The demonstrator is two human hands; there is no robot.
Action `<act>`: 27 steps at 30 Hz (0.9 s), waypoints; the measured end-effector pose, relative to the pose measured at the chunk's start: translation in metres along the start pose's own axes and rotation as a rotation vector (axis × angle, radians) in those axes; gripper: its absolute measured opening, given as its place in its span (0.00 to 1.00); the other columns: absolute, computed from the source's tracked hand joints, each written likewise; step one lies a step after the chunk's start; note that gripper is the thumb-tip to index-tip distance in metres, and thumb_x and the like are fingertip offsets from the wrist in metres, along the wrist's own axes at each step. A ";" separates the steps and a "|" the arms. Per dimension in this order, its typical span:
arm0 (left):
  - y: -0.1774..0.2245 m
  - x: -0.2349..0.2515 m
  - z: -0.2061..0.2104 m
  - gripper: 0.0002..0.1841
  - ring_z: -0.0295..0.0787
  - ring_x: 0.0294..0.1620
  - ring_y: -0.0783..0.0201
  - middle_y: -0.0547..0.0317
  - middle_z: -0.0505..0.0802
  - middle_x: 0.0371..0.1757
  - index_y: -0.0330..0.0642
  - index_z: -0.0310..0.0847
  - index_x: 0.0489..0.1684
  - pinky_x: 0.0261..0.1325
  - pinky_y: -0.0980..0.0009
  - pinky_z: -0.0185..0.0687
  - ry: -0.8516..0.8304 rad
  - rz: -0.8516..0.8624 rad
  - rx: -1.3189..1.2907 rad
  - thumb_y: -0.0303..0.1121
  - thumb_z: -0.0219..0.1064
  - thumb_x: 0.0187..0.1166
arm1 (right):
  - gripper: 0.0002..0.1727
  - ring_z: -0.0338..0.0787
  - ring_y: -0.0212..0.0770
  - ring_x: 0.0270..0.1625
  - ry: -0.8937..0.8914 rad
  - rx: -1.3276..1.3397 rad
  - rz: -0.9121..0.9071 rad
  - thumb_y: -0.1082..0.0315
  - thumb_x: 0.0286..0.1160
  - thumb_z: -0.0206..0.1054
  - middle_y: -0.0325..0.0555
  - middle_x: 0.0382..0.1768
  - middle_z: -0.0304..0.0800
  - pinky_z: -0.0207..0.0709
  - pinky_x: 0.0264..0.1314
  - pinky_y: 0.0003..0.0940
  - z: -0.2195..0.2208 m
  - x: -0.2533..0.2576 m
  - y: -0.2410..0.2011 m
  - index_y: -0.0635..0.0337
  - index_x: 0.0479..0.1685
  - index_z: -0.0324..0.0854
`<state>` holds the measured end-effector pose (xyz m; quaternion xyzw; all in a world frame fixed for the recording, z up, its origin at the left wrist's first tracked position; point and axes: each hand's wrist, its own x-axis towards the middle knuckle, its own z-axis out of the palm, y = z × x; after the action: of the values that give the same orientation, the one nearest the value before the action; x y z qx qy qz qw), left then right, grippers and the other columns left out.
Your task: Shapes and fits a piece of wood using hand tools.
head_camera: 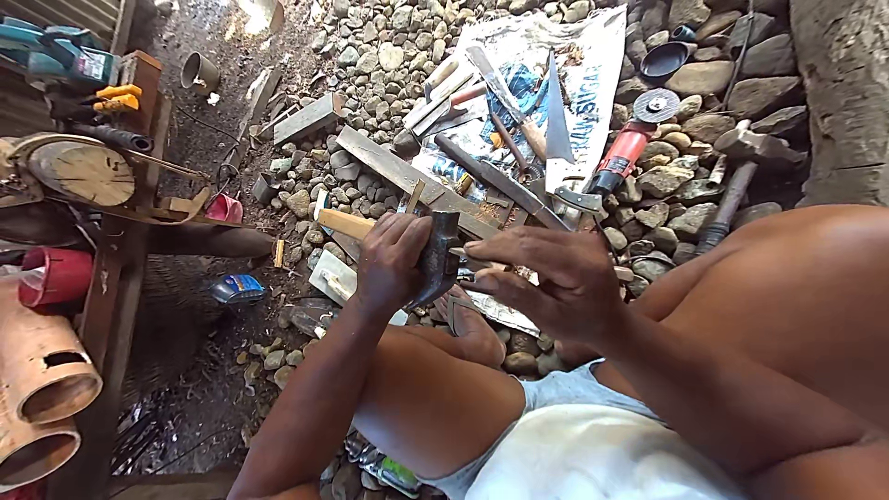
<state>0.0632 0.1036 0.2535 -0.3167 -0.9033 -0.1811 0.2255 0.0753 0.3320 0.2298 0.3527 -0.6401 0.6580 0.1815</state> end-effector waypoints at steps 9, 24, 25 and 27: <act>-0.002 -0.001 -0.001 0.07 0.87 0.38 0.56 0.49 0.88 0.32 0.32 0.83 0.34 0.53 0.60 0.84 0.085 0.091 0.006 0.29 0.70 0.76 | 0.10 0.95 0.36 0.50 0.066 -0.010 -0.131 0.70 0.72 0.77 0.48 0.44 0.95 0.92 0.55 0.31 0.005 -0.006 -0.003 0.69 0.46 0.89; -0.004 -0.001 -0.001 0.06 0.87 0.37 0.56 0.49 0.89 0.32 0.33 0.84 0.35 0.51 0.61 0.83 0.053 0.101 0.029 0.28 0.69 0.75 | 0.08 0.95 0.36 0.51 0.068 -0.115 -0.147 0.72 0.75 0.74 0.49 0.44 0.95 0.92 0.57 0.31 0.002 -0.004 0.000 0.69 0.45 0.89; -0.004 0.000 -0.001 0.06 0.87 0.36 0.56 0.49 0.89 0.31 0.33 0.84 0.35 0.49 0.62 0.84 0.039 0.090 0.036 0.28 0.69 0.76 | 0.08 0.95 0.36 0.50 0.063 -0.146 -0.150 0.72 0.75 0.75 0.49 0.44 0.95 0.91 0.57 0.31 0.001 -0.003 0.001 0.69 0.45 0.90; -0.002 0.001 -0.001 0.06 0.86 0.33 0.56 0.50 0.88 0.29 0.33 0.84 0.34 0.44 0.62 0.83 -0.002 0.038 0.042 0.28 0.68 0.75 | 0.08 0.95 0.37 0.49 0.069 -0.167 -0.160 0.71 0.76 0.74 0.49 0.44 0.95 0.91 0.56 0.32 -0.003 -0.002 0.001 0.68 0.46 0.91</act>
<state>0.0615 0.1022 0.2544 -0.3292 -0.9009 -0.1577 0.2346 0.0747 0.3355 0.2279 0.3633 -0.6557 0.5977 0.2842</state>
